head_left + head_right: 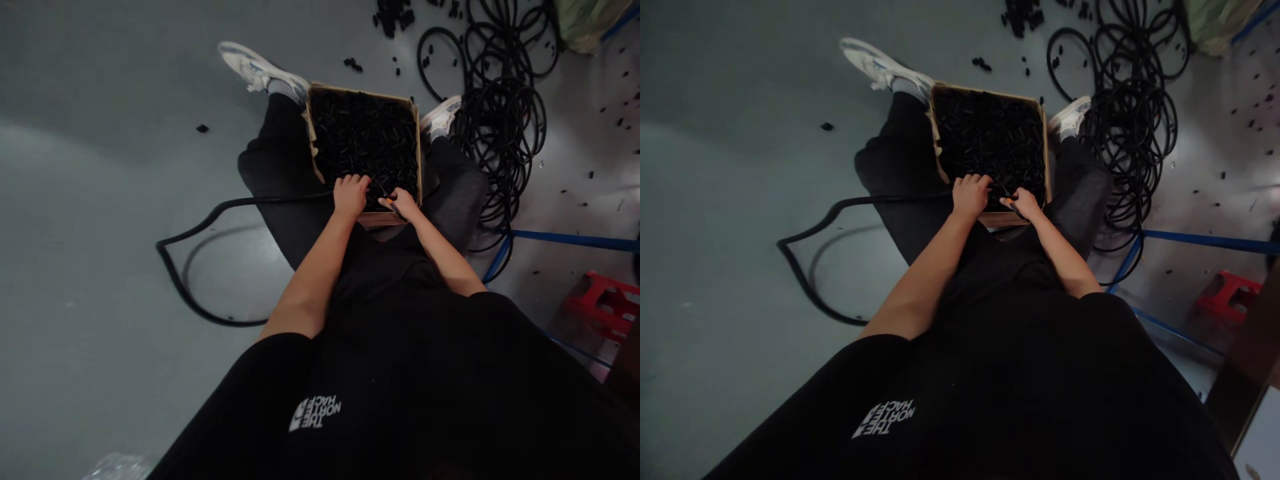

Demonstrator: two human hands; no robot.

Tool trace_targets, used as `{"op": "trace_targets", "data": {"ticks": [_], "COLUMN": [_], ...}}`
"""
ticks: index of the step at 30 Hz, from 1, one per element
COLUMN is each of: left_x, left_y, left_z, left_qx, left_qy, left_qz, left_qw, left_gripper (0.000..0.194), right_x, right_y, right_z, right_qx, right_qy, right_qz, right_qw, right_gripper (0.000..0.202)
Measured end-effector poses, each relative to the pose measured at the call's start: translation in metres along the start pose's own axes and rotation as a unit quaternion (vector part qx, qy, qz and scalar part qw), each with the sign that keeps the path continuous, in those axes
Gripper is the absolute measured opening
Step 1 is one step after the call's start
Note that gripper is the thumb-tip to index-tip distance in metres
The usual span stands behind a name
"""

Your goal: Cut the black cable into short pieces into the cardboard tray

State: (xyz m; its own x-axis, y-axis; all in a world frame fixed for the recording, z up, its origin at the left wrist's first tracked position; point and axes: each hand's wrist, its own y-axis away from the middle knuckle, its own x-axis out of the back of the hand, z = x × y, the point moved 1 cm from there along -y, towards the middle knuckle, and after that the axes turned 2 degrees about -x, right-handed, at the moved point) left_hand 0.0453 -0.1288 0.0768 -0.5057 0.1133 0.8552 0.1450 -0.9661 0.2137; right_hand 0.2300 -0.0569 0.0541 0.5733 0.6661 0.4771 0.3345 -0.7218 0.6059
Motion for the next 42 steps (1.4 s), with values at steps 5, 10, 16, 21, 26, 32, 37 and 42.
{"op": "trace_targets", "data": {"ticks": [5, 10, 16, 21, 26, 32, 37, 42], "left_x": [-0.002, -0.005, -0.008, -0.008, -0.003, 0.003, -0.003, -0.008], "left_y": [0.001, -0.002, -0.001, -0.001, -0.005, -0.003, -0.001, 0.002], "left_z": [0.002, -0.006, -0.003, -0.004, -0.010, -0.013, -0.012, 0.001], "left_qx": [-0.050, 0.001, -0.042, -0.025, 0.036, 0.072, 0.088, 0.074], "left_qy": [0.019, 0.003, 0.010, 0.013, 0.013, 0.057, 0.141, 0.139], "left_qz": [-0.016, -0.004, -0.015, -0.027, -0.003, 0.031, 0.050, 0.015], "left_qw": [0.998, 1.000, 0.999, 0.999, 0.999, 0.995, 0.985, 0.987], "left_gripper": [0.041, 0.039, 0.035, 0.034, 0.034, 0.040, 0.042, 0.038], "right_x": [-0.006, -0.002, -0.004, -0.009, -0.011, -0.013, -0.018, -0.021], "right_y": [-0.010, -0.006, 0.003, -0.006, -0.006, 0.008, 0.015, 0.012], "right_z": [0.004, -0.001, -0.002, 0.003, 0.011, 0.012, 0.010, 0.005], "right_qx": [-0.031, -0.005, -0.082, -0.087, -0.086, -0.072, 0.039, 0.006], "right_qy": [-0.075, 0.015, -0.083, -0.088, -0.103, -0.134, -0.091, -0.057], "right_qz": [-0.033, -0.011, -0.049, -0.051, -0.043, -0.045, -0.052, -0.050], "right_qw": [0.996, 1.000, 0.992, 0.991, 0.990, 0.987, 0.994, 0.997], "right_gripper": [0.057, 0.051, 0.061, 0.062, 0.067, 0.057, 0.055, 0.050]}}
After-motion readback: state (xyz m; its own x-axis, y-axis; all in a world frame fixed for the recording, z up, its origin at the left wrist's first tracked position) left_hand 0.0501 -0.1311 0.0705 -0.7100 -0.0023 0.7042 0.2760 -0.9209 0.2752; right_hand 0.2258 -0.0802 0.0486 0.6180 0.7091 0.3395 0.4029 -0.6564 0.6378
